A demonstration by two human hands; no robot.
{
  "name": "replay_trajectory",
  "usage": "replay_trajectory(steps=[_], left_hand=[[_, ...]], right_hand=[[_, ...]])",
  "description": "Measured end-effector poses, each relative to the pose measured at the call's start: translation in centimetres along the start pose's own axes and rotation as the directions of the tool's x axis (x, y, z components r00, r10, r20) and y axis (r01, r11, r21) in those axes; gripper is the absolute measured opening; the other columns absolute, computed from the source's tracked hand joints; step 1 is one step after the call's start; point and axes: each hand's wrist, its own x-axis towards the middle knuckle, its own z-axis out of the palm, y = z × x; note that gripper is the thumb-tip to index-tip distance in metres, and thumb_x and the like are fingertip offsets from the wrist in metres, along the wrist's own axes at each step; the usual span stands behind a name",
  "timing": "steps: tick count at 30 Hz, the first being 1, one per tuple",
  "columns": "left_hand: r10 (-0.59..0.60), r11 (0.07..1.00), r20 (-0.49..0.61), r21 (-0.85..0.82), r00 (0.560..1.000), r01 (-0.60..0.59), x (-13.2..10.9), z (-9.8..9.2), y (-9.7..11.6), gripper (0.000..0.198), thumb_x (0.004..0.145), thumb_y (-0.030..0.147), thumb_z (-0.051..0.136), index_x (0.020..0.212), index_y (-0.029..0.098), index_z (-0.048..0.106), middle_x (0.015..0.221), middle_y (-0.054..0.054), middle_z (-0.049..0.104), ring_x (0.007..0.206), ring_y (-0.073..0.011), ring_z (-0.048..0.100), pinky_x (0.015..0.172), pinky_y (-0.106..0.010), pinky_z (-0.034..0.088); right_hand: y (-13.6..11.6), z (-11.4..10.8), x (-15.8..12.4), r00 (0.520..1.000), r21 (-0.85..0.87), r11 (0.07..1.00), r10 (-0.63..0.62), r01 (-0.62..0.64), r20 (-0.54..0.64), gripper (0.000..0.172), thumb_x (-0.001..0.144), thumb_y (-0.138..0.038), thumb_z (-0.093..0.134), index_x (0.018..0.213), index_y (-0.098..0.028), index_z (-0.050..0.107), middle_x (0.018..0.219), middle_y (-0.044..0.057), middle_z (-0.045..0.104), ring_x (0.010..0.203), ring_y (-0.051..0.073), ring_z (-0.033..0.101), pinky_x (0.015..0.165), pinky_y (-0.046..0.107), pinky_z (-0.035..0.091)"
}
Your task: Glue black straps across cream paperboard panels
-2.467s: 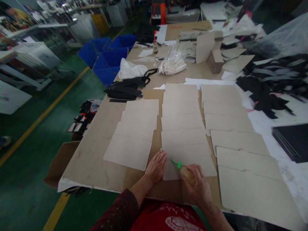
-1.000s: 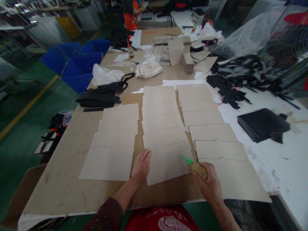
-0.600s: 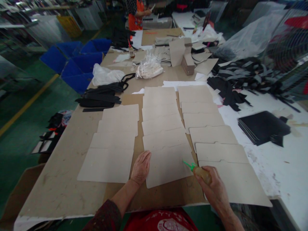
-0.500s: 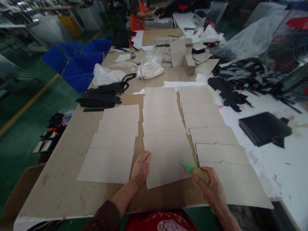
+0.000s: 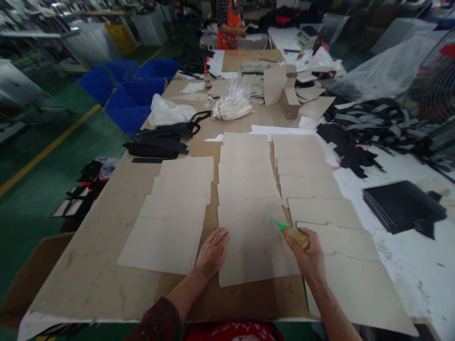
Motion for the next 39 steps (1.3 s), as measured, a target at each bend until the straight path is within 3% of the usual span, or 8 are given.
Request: replay_trajectory(steps=[9,15,19,22,26,28,34,39], left_hand=[[-0.047,0.999,0.023,0.025,0.999,0.047,0.0,-0.6,0.4,0.047,0.088,0.01,0.049,0.133,0.025,0.052,0.13,-0.005,0.06,0.124,-0.0253,0.047,0.106,-0.047,0.045],[-0.077,0.996,0.007,0.034,0.997,0.077,0.1,-0.7,0.6,0.044,0.088,0.012,0.049,0.129,0.026,0.056,0.126,-0.009,0.057,0.12,-0.0259,0.048,0.102,-0.047,0.047],[-0.085,0.996,0.004,0.035,0.996,0.085,0.1,-0.7,0.7,0.047,0.086,0.009,0.049,0.128,0.027,0.057,0.126,-0.01,0.054,0.118,-0.027,0.049,0.1,-0.049,0.048],[-0.089,0.996,0.007,0.033,0.996,0.089,0.2,-0.8,0.8,0.046,0.085,0.009,0.05,0.126,0.027,0.058,0.125,-0.01,0.055,0.117,-0.027,0.049,0.1,-0.048,0.048],[-0.115,0.993,0.004,0.034,0.993,0.115,0.2,-1.0,1.1,0.04,0.087,0.012,0.051,0.124,0.026,0.058,0.124,-0.008,0.057,0.116,-0.0257,0.05,0.101,-0.046,0.048],[-0.134,0.99,0.0,0.034,0.991,0.134,0.1,-1.0,1.2,0.039,0.089,0.014,0.05,0.126,0.024,0.056,0.124,-0.008,0.059,0.117,-0.0247,0.051,0.102,-0.045,0.047],[-0.15,0.988,-0.002,0.016,0.989,0.15,-0.1,-0.8,1.2,0.039,0.09,0.014,0.049,0.128,0.023,0.054,0.127,-0.007,0.059,0.12,-0.0238,0.051,0.105,-0.043,0.045],[-0.156,0.988,0.003,0.003,0.988,0.156,-0.1,-0.6,1.1,0.04,0.089,0.013,0.05,0.128,0.022,0.053,0.128,-0.007,0.059,0.12,-0.0237,0.05,0.105,-0.043,0.045]], right_hand=[[0.0,0.8,1.4,0.962,-0.276,0.921,-0.262,0.275,0.084,0.039,0.079,-0.049,0.06,0.108,-0.024,0.055,0.107,0.006,0.057,0.09,0.023,0.059,0.077,0.037,0.05],[-0.8,-0.4,1.9,0.951,-0.403,0.862,-0.279,0.309,0.131,0.034,0.082,-0.048,0.055,0.107,-0.025,0.056,0.109,0.007,0.059,0.085,0.022,0.06,0.072,0.035,0.049],[-0.7,-0.7,1.5,0.97,-0.347,0.906,-0.215,0.242,0.113,0.039,0.078,-0.053,0.059,0.105,-0.024,0.057,0.107,0.007,0.059,0.088,0.023,0.06,0.075,0.037,0.049],[-0.8,0.3,1.3,0.989,-0.221,0.965,-0.126,0.141,0.081,0.048,0.07,-0.056,0.066,0.104,-0.022,0.058,0.103,0.006,0.06,0.09,0.023,0.059,0.078,0.038,0.049],[-1.9,2.8,0.6,0.987,0.149,0.977,0.14,-0.15,0.079,0.061,0.064,-0.057,0.073,0.108,-0.02,0.054,0.091,0.004,0.064,0.076,0.02,0.059,0.063,0.033,0.049],[-2.6,4.1,-0.2,0.972,0.276,0.937,0.179,-0.216,0.151,0.063,0.064,-0.056,0.075,0.111,-0.02,0.053,0.086,0.003,0.065,0.07,0.019,0.059,0.058,0.03,0.047],[-3.7,6.5,-2.9,0.944,0.103,0.993,-0.082,0.052,0.319,0.048,0.07,-0.047,0.073,0.106,-0.021,0.057,0.092,0.004,0.063,0.081,0.021,0.06,0.07,0.034,0.051],[-3.5,7.8,-3.6,0.888,0.026,0.957,-0.277,0.288,0.368,0.032,0.081,-0.039,0.064,0.106,-0.022,0.054,0.102,0.006,0.058,0.091,0.021,0.058,0.08,0.035,0.051]])
